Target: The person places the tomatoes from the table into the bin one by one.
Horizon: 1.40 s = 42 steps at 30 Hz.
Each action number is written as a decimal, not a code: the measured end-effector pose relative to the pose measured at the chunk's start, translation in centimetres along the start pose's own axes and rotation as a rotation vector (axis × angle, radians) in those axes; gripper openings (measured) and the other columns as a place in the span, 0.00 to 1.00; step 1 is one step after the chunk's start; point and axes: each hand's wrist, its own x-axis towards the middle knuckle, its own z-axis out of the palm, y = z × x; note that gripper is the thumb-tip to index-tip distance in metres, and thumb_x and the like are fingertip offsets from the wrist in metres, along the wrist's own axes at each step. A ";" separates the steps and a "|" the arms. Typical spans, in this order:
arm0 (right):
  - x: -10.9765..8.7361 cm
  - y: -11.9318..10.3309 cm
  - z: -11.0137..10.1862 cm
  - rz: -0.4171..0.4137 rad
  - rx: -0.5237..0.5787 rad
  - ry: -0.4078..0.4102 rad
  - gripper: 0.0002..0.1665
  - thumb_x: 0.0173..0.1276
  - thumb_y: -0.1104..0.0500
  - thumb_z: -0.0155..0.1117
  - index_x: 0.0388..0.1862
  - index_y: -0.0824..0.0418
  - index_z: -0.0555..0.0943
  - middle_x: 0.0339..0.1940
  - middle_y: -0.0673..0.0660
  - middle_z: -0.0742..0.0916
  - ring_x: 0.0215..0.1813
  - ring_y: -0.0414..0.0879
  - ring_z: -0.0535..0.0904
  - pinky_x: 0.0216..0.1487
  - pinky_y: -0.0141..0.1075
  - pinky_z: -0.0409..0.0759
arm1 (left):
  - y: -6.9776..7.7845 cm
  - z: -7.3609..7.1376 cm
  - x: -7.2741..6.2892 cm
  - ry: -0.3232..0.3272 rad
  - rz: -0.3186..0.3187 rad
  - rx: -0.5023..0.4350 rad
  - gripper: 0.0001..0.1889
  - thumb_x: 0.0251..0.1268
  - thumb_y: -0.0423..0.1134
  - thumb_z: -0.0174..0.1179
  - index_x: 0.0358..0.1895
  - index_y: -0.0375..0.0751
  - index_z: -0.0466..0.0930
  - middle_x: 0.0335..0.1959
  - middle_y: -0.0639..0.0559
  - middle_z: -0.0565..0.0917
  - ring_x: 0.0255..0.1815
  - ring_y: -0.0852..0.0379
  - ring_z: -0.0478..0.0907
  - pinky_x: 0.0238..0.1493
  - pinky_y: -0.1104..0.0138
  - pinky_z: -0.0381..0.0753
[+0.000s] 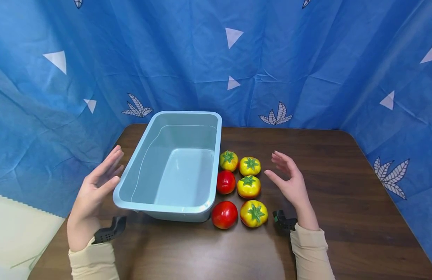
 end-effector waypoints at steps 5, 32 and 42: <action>-0.1 0.6 0.1 0.069 -0.066 -0.034 0.32 0.63 0.65 0.64 0.66 0.63 0.67 0.61 0.65 0.75 0.57 0.39 0.73 0.54 0.24 0.69 | -1.5 -0.2 0.0 -0.011 -0.051 -0.056 0.30 0.60 0.17 0.50 0.68 0.27 0.59 0.73 0.45 0.53 0.72 0.53 0.52 0.65 0.71 0.59; -0.2 5.2 1.9 0.274 -0.087 -0.334 0.40 0.60 0.47 0.67 0.67 0.58 0.65 0.65 0.64 0.70 0.62 0.63 0.67 0.60 0.58 0.64 | -3.3 -1.3 0.1 -0.139 -0.386 -0.082 0.37 0.63 0.27 0.53 0.74 0.48 0.52 0.67 0.40 0.55 0.59 0.42 0.62 0.46 0.55 0.79; -0.3 5.4 2.2 0.260 -0.099 -0.365 0.39 0.60 0.47 0.68 0.66 0.60 0.66 0.64 0.65 0.72 0.61 0.61 0.68 0.60 0.57 0.65 | -3.5 -1.7 0.5 -0.206 -0.377 -0.050 0.38 0.62 0.27 0.54 0.74 0.49 0.50 0.67 0.41 0.55 0.60 0.41 0.60 0.48 0.54 0.78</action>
